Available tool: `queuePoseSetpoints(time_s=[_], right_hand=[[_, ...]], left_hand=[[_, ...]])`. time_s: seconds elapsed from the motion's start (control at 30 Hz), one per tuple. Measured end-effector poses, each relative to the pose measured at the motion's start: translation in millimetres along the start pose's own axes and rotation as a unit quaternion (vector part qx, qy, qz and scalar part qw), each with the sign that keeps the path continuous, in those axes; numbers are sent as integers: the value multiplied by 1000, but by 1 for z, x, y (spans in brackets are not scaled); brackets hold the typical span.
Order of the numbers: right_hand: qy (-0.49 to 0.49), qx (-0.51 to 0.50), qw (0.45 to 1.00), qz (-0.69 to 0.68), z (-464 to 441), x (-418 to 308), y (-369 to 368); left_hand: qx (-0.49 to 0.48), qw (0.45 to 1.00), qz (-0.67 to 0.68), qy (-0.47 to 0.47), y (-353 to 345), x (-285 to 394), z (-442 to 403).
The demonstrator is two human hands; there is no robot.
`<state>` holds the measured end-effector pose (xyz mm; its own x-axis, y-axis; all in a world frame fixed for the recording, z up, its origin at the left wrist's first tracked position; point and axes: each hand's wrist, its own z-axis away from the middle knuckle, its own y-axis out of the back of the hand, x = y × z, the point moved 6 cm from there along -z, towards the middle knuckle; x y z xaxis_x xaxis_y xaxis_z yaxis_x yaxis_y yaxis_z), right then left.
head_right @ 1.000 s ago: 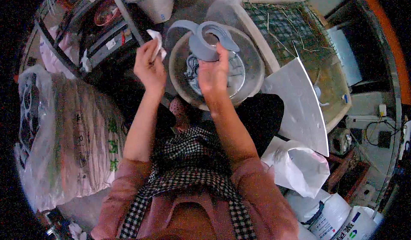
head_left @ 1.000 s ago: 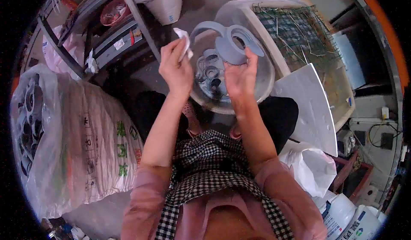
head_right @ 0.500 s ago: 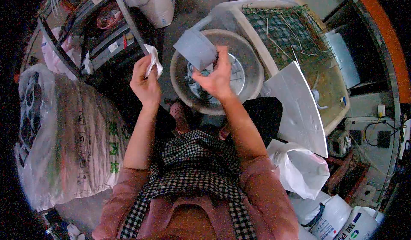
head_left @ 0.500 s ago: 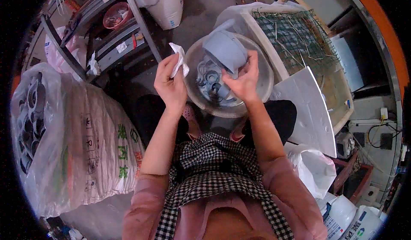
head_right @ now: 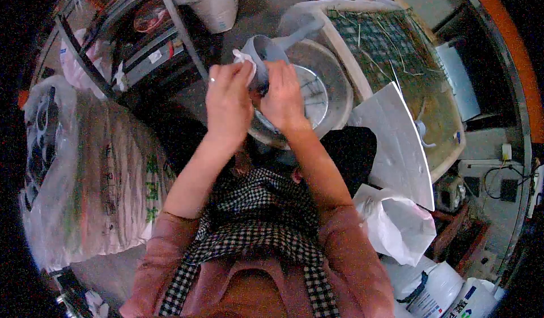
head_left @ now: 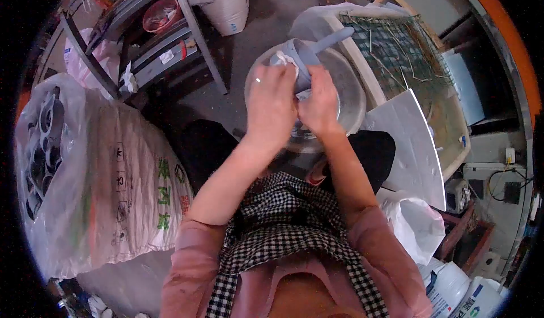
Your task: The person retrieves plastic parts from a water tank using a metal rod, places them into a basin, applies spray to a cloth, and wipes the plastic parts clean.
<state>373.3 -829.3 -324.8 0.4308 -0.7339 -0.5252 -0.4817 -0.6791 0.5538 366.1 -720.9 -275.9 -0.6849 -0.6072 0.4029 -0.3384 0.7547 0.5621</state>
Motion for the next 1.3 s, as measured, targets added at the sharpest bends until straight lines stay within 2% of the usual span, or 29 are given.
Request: queuePoseSetpoints(time_s=[0.07, 0.13, 0.17, 0.27, 0.33, 0.37, 0.4, 0.43, 0.57, 0.67, 0.7, 0.73, 0.8, 0.83, 0.87, 1.0, 1.13, 1.2, 1.27, 1.3], right_hand=[[-4, 3, 1000, 1, 2, 1, -4], [-89, 21, 994, -54, 9, 12, -5], [-54, 36, 997, -30, 8, 7, -2], [-29, 30, 999, -11, 11, 0, -7], [-40, 48, 998, -21, 12, 5, -7], [-55, 40, 998, -5, 12, 8, -9], [-70, 33, 997, 10, 11, 11, -10], [-11, 54, 998, -31, 13, 6, -2], [34, 58, 998, 12, 18, 1, -10], [-4, 86, 995, 50, 13, -4, -2], [-6, 89, 995, 47, 10, -4, 0], [-13, 89, 994, 56, 8, -2, 3], [-21, 88, 994, 67, 6, -1, 3], [-5, 88, 994, 69, 5, -4, 2], [13, 87, 994, 70, 6, -8, 1], [34, 87, 992, 81, 15, 2, -6], [-13, 101, 989, 103, 20, 2, -5], [-17, 106, 989, 104, 16, 0, -4], [14, 49, 996, 78, 15, -9, -7], [28, 61, 994, 91, 15, -9, -6]], left_hand=[[-26, 997, -54, -43, -13, 11, 12], [-27, 996, -47, -69, -20, 14, 19], [-17, 998, -31, -50, -21, 9, 17], [7, 1000, -5, -1, -23, -4, 8], [-5, 999, 17, -34, -28, 4, 9], [16, 994, 24, -102, -28, 17, 16], [16, 994, 24, -103, -29, 15, 18], [18, 995, 32, -94, -29, 10, 18], [34, 999, -13, -6, -16, -10, -10], [84, 994, 6, 69, 9, -29, -18], [142, 985, 15, 96, 23, -34, -19], [133, 986, -23, 103, 27, -39, -17], [60, 996, -15, 62, 18, -20, -9], [13, 1000, -24, -15, 2, -15, -1], [-35, 997, -70, -28, -13, -8, 4], [-36, 993, -89, -62, -21, 1, 22], [-45, 987, -94, -121, -28, 6, 34], [-30, 991, -71, -110, -23, -3, 22], [-48, 994, -94, -37, -17, -10, 6], [-65, 995, -72, -34, -18, -12, 6]])
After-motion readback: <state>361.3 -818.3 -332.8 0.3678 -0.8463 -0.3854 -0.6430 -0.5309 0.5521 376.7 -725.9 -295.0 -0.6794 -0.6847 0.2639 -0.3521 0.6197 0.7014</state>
